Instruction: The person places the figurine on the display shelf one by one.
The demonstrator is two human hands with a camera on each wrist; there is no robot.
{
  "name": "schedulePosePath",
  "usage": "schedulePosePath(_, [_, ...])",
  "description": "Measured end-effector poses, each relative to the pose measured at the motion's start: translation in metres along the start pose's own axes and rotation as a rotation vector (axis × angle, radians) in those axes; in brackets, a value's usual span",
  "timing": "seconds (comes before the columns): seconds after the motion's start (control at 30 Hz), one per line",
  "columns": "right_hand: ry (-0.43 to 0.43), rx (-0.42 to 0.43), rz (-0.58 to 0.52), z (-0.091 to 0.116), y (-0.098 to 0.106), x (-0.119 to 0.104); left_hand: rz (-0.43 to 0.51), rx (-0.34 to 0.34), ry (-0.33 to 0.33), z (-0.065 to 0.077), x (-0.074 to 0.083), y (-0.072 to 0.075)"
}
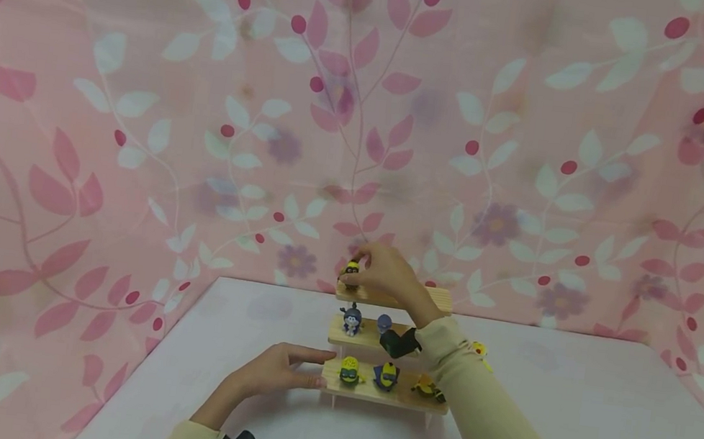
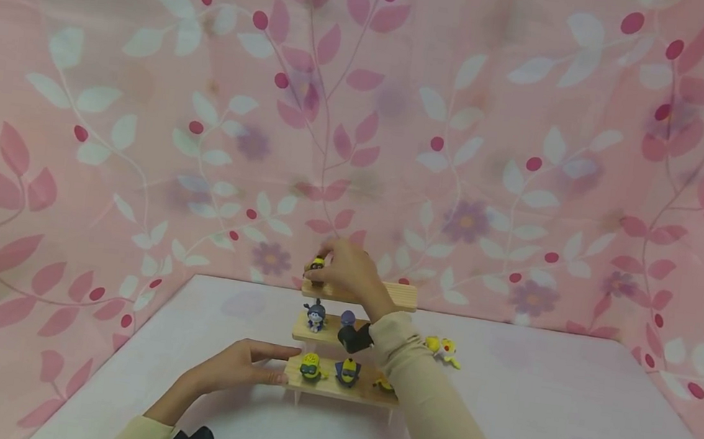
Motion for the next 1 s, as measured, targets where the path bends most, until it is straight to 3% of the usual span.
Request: schedulePosePath(1.0, [0.021, -0.042, 0.057, 0.010, 0.008, -0.008, -0.021, 0.000, 0.008, -0.001, 0.000, 0.000])
Point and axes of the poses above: each hand's wrist, its own z-axis away from the middle knuckle, its own y-axis out of the back of the hand, x = y × z, the point moved 2 cm from there along -z, towards the middle knuckle, and after that the axes turned 1 degree about x, right-handed, at the moved point
